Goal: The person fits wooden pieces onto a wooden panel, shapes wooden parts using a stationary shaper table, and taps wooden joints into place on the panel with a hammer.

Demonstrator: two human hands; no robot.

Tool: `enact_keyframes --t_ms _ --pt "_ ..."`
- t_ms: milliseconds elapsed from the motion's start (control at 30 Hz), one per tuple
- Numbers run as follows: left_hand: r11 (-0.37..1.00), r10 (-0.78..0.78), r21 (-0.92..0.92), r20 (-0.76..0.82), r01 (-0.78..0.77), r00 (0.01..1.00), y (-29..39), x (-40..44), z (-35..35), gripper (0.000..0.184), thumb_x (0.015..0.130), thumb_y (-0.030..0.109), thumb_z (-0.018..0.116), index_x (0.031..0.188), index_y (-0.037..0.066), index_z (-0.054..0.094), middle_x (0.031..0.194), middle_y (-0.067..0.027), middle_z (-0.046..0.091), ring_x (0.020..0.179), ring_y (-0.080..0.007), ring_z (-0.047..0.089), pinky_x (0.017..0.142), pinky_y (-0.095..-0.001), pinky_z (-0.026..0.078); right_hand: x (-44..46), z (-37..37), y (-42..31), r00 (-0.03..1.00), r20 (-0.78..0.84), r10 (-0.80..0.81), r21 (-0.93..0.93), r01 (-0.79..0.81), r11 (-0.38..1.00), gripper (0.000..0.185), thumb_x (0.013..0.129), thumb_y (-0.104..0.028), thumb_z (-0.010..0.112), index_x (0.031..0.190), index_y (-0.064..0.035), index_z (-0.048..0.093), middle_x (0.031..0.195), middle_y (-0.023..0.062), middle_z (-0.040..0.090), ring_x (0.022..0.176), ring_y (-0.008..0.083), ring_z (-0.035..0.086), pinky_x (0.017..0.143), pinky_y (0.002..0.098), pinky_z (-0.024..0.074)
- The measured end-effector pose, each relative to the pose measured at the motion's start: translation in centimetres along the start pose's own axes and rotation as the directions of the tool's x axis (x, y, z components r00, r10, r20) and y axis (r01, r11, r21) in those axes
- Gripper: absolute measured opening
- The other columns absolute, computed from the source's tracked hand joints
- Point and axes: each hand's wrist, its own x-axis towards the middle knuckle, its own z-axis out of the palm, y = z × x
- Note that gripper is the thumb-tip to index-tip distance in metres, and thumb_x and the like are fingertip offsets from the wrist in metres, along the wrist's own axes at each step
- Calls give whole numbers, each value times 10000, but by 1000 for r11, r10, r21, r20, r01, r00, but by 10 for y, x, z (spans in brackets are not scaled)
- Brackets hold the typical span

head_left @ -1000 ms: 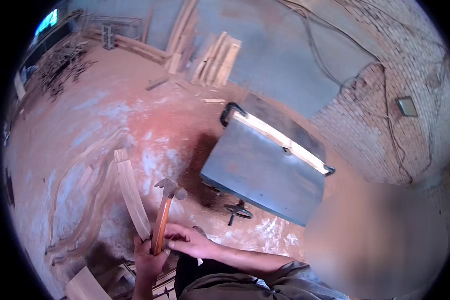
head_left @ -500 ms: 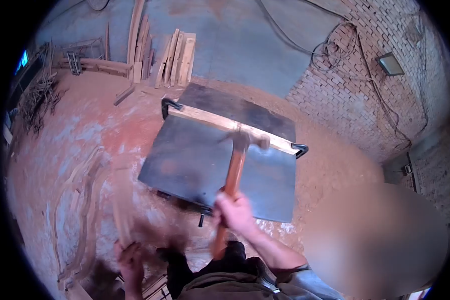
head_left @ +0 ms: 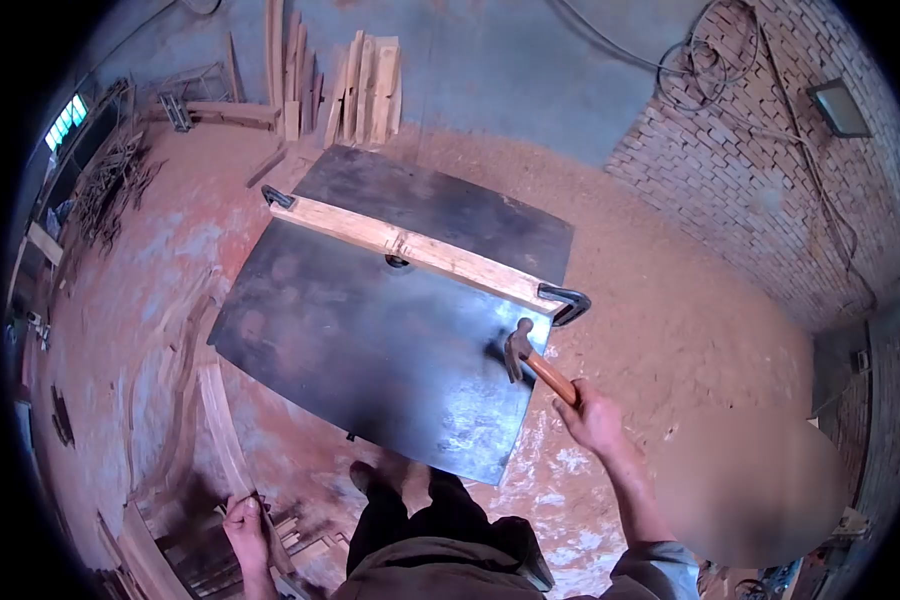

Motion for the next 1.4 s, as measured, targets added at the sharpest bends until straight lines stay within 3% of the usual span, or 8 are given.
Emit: enact_keyframes --t_ms 300,567,700,867,1000,1100,1133,1400 --pt "990 80 115 -11 -78 997 15 -18 35 251 928 189 613 830 -26 696 867 -59 606 819 -154 561 773 -313 436 64 -13 78 939 180 -294 -280 336 900 318 834 -330 705 1033 -109 593 836 133 643 764 345 647 671 466 518" --pt "998 -58 15 -72 59 996 35 -35 33 197 911 160 670 873 -29 710 941 -50 615 877 -147 563 799 -302 436 79 -5 96 960 135 -244 -343 276 898 408 871 -458 638 1118 -139 583 822 121 656 757 343 661 638 459 528" --pt "998 -34 51 -104 39 994 31 -41 35 186 902 149 674 853 -28 702 929 -52 613 868 -146 554 800 -300 430 83 -7 108 862 281 -421 -357 501 788 415 861 -488 636 1064 -127 605 803 119 652 712 345 650 610 459 519" --pt "995 -51 75 -101 59 994 31 -44 38 178 893 135 674 834 -33 685 922 -59 609 880 -153 548 808 -301 426 90 -4 107 958 116 -263 -391 288 874 406 833 -519 644 927 -126 600 781 99 642 710 319 654 598 440 514" --pt "995 -70 63 -88 76 994 21 -46 36 176 894 133 672 838 -33 688 925 -61 611 887 -156 549 819 -308 427 82 -5 108 807 307 -505 -323 587 742 422 837 -531 636 888 -114 597 775 110 634 689 325 648 591 440 504" --pt "993 -86 71 -82 92 993 12 -48 32 168 895 128 670 847 -33 691 937 -62 616 901 -156 554 835 -310 432 102 -9 128 823 264 -504 -262 564 783 436 844 -537 627 889 -104 596 758 120 630 675 338 643 582 445 500" --pt "993 -83 79 -79 89 993 15 -48 33 166 895 125 668 849 -33 692 941 -62 618 907 -157 555 840 -311 433 107 -6 131 926 103 -363 -327 377 867 443 850 -532 627 886 -92 596 740 132 623 669 354 635 579 452 496" --pt "989 -94 104 -94 104 991 3 -65 31 156 894 109 656 846 -34 696 981 -86 648 902 -159 584 820 -306 460 80 -8 102 813 337 -474 -311 571 759 487 818 -565 642 900 -86 621 757 128 646 699 359 643 599 452 507"
